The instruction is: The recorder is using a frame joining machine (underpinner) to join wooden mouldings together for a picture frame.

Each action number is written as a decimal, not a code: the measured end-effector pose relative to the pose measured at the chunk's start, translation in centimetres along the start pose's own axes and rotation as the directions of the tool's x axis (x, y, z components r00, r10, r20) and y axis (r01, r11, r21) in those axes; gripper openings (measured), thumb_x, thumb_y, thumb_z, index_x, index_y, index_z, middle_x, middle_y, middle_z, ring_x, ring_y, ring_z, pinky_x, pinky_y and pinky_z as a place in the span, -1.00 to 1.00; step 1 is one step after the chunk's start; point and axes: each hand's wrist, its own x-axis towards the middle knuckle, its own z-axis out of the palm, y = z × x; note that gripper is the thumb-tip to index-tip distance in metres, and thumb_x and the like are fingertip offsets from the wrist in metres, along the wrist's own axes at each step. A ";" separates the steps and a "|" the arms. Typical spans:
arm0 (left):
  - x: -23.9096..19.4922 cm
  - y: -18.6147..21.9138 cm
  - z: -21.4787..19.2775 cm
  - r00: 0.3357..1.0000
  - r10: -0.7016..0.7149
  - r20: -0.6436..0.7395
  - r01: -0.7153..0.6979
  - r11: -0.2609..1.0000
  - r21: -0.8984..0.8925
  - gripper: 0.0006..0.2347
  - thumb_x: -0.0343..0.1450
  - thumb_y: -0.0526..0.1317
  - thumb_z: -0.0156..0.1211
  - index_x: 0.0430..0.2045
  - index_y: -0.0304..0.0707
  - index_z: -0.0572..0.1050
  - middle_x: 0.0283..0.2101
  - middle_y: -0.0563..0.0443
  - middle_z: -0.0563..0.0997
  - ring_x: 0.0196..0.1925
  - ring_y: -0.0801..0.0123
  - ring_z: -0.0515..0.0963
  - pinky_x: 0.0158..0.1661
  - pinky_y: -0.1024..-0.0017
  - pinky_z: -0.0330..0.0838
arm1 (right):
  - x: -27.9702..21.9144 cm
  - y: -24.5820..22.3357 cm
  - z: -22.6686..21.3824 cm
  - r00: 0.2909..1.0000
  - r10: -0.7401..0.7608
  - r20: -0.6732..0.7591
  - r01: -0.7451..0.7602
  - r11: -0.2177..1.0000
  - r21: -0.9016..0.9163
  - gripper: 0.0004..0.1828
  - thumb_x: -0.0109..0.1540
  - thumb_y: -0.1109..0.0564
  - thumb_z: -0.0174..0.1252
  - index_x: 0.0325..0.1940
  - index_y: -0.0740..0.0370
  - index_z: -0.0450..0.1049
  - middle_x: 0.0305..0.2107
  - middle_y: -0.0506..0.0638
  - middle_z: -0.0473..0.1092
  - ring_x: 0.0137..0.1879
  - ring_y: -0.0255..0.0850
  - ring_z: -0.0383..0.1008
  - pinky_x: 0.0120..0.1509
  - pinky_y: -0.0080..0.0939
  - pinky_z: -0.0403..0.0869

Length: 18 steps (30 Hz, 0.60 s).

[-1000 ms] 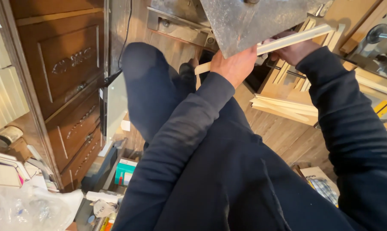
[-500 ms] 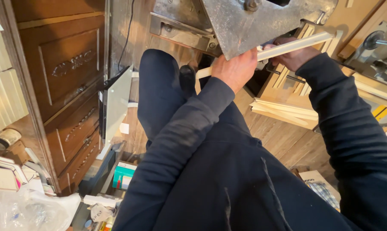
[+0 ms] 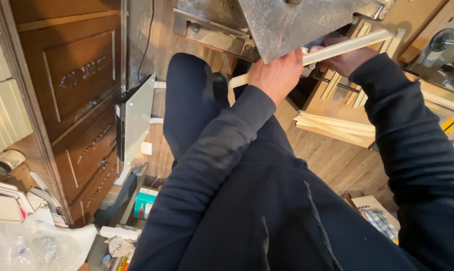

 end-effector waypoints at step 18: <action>0.3 0.0 -0.2 0.997 -0.035 0.072 0.040 0.997 -0.066 -0.81 0.38 -0.27 0.12 -0.22 -0.35 0.57 -0.29 -0.11 0.60 -0.50 0.12 0.70 -0.47 0.21 0.60 | -0.1 -0.4 0.1 0.999 0.041 0.016 -0.040 0.997 -0.064 -0.49 0.47 -0.20 -0.02 -0.06 0.32 0.55 -0.40 0.12 0.55 -0.28 -0.11 0.59 -0.15 -0.11 0.51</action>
